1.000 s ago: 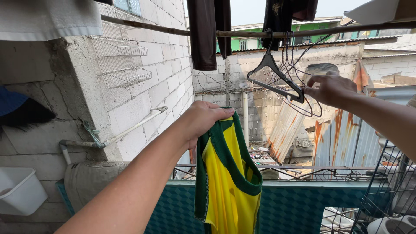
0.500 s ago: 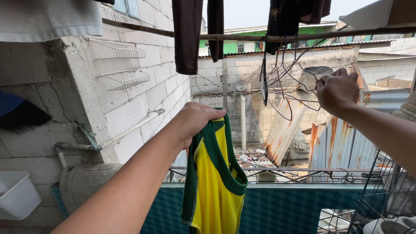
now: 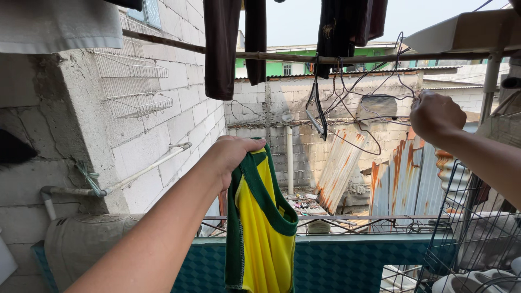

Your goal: The person hangs a yellow jacket on a clothesline using a long pole. They then retrieve a green and yellow shirt from a bucket, wring it out, and hang it on the line. Finally, they wring out a yellow t-shirt and hang it on the line as well.

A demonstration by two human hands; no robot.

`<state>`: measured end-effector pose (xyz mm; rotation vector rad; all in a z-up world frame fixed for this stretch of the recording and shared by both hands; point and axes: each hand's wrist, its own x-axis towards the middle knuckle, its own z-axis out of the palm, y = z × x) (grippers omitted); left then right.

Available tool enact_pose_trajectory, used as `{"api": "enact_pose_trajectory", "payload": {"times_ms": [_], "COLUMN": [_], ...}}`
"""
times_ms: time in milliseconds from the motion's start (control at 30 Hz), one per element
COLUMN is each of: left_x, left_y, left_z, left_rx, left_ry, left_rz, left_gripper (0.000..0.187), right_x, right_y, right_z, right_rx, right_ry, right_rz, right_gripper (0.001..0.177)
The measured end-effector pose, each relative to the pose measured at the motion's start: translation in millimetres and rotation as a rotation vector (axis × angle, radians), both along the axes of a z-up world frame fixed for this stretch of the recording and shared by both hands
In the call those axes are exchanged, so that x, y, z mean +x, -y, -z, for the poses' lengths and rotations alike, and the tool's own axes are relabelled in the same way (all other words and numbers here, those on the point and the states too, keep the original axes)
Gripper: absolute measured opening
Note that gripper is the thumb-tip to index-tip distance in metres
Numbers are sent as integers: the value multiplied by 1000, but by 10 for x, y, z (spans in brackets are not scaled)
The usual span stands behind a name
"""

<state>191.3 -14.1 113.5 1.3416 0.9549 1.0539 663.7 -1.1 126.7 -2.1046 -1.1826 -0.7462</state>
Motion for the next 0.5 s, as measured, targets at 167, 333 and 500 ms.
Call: {"api": "enact_pose_trajectory", "payload": {"times_ms": [167, 333, 500], "left_x": [110, 275, 304], "left_y": [-127, -198, -310], "left_z": [50, 32, 63], "left_rx": [-27, -36, -97], "left_ry": [87, 76, 87], "left_rz": [26, 95, 138], "left_gripper": [22, 21, 10], "right_x": [212, 648, 916], "right_y": [219, 525, 871], "right_z": [129, 289, 243], "right_rx": [-51, -60, -304], "right_ry": [-52, -178, -493], "right_rz": [28, 19, -110], "right_gripper": [31, 35, 35]}}
